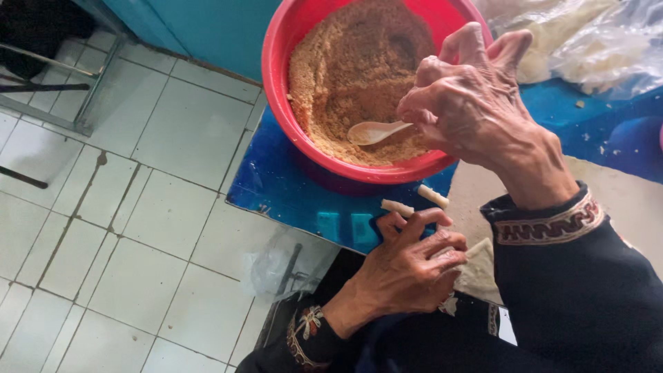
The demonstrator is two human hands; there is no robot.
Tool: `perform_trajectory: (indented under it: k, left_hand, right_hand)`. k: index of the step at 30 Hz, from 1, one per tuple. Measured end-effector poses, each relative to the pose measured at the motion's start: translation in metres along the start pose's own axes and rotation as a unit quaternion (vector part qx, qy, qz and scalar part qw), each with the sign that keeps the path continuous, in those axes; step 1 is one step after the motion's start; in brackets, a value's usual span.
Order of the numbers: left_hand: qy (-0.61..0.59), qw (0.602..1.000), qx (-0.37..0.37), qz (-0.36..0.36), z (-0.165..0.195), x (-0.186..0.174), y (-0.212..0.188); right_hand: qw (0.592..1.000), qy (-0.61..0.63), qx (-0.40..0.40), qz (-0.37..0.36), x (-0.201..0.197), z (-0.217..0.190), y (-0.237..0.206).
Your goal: The person sits with a board on their lap, places a spoonful of brown filling from a red bowl onto a square pastry wrapper, then folds and rolls the wrapper around the filling by hand, setting the finished roll aside and repeating with more wrappers.
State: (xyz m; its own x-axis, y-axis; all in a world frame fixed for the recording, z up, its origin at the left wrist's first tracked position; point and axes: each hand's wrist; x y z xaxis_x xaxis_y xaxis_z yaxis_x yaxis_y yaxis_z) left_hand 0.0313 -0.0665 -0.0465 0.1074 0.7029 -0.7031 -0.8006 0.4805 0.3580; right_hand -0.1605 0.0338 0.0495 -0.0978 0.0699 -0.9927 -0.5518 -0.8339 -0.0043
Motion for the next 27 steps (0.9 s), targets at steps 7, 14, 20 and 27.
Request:
perform_trajectory:
  k: [7, 14, 20, 27]
  left_hand:
    - [0.011, 1.000, -0.003, -0.016, -0.004, -0.002, -0.003]
    - [-0.031, 0.999, -0.007, -0.027, -0.007, -0.005, -0.007]
    - [-0.045, 0.998, -0.009, -0.032, -0.009, -0.008, -0.006]
    - [-0.021, 0.999, -0.011, -0.035, -0.010, -0.009, -0.006]
  right_hand:
    - [0.990, -0.092, -0.009, -0.111, 0.004, -0.011, 0.033]
    - [0.991, -0.126, 0.014, -0.046, -0.011, -0.020, 0.028]
    - [0.994, -0.087, 0.050, -0.051, -0.003, -0.029, 0.037]
    - [0.992, 0.107, 0.045, -0.038, 0.010, -0.025, 0.041]
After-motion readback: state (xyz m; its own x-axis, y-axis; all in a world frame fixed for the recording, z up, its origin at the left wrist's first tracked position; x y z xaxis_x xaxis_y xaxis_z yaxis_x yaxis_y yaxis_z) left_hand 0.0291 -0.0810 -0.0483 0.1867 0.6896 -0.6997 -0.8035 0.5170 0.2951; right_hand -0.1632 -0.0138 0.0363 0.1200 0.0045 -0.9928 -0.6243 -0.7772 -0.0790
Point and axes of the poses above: each hand's wrist, its own y-axis towards the middle knuckle, its own x-axis out of the palm, z = x × y, and after that the axes turned 15 degrees about -z, right-handed
